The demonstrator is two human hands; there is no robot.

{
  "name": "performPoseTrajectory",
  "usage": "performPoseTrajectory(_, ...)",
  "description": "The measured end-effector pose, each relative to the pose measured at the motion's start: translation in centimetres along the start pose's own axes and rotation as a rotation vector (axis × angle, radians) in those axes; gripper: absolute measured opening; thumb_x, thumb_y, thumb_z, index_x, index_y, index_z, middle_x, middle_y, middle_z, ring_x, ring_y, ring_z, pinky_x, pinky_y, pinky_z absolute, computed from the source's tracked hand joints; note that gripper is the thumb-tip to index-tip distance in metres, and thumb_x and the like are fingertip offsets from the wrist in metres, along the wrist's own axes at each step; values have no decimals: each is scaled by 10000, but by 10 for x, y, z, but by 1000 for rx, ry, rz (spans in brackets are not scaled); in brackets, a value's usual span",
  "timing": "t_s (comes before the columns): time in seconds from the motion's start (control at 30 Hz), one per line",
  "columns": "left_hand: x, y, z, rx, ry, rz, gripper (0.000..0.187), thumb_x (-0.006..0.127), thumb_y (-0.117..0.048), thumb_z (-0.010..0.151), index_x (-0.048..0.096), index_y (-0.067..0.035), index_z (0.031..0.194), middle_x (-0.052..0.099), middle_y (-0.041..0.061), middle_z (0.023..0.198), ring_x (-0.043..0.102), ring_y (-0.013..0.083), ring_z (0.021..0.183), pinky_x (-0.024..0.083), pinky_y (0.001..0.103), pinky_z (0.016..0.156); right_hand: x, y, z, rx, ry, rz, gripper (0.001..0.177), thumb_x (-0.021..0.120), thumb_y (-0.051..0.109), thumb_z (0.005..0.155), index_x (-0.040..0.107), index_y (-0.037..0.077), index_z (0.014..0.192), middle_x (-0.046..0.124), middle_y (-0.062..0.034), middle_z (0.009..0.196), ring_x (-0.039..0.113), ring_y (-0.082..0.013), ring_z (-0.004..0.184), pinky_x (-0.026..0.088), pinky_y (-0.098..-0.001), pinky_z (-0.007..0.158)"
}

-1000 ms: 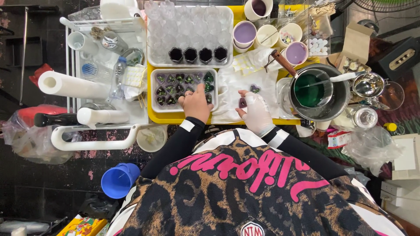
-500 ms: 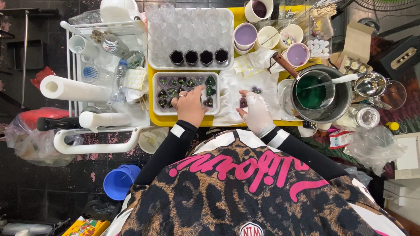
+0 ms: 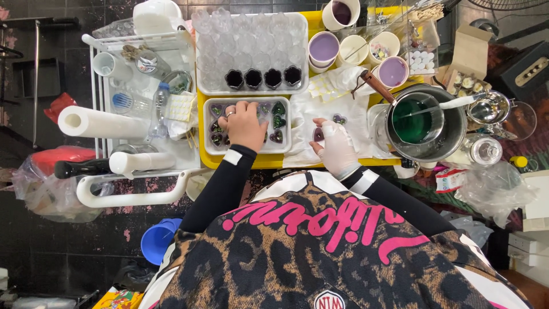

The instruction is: Pouring melted green wax into heart-shaped molds and arranging the molds on a tray.

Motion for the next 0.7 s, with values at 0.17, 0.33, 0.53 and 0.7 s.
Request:
performPoseTrajectory(0.17, 19, -4, 12, -1, 11, 79, 582, 872, -355, 698, 658, -89, 1170, 557, 97, 1242, 490, 327, 1161, 292, 543, 930, -2, -1, -1, 36, -16, -16, 582, 803, 82, 795, 580, 48, 1331, 677, -118, 1059, 620, -314, 1024, 491, -419, 918)
performPoseTrajectory(0.33, 33, 1, 17, 10, -16, 167, 524, 866, -348, 707, 657, -94, 1116, 550, 91, 1266, 485, 321, 1169, 293, 525, 931, -4, -4, -4, 70, -32, -3, 573, 803, 91, 798, 584, 56, 1326, 685, -110, 1049, 629, -313, 1021, 493, -422, 914)
performPoseTrajectory(0.53, 0, -9, 20, -34, 19, 26, 504, 855, -336, 735, 671, -130, 1157, 547, 83, 1250, 474, 309, 1166, 288, 521, 929, -11, -9, -13, 73, -86, -4, 574, 809, 91, 799, 585, 54, 1326, 689, -119, 1073, 626, -318, 1027, 491, -431, 912)
performPoseTrajectory(0.7, -35, -52, 18, 77, 16, -95, 465, 861, -359, 732, 702, -178, 1130, 564, 51, 1231, 459, 322, 1203, 268, 556, 916, -18, -18, -25, 100, -114, 6, 584, 803, 95, 807, 568, 47, 1339, 689, -124, 1129, 645, -298, 1022, 498, -425, 911)
Point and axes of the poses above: each hand's wrist, its own z-axis towards the middle knuckle, its own x-axis out of the palm, y = z × x, the point moved 3 cm from there along z, towards the middle knuckle
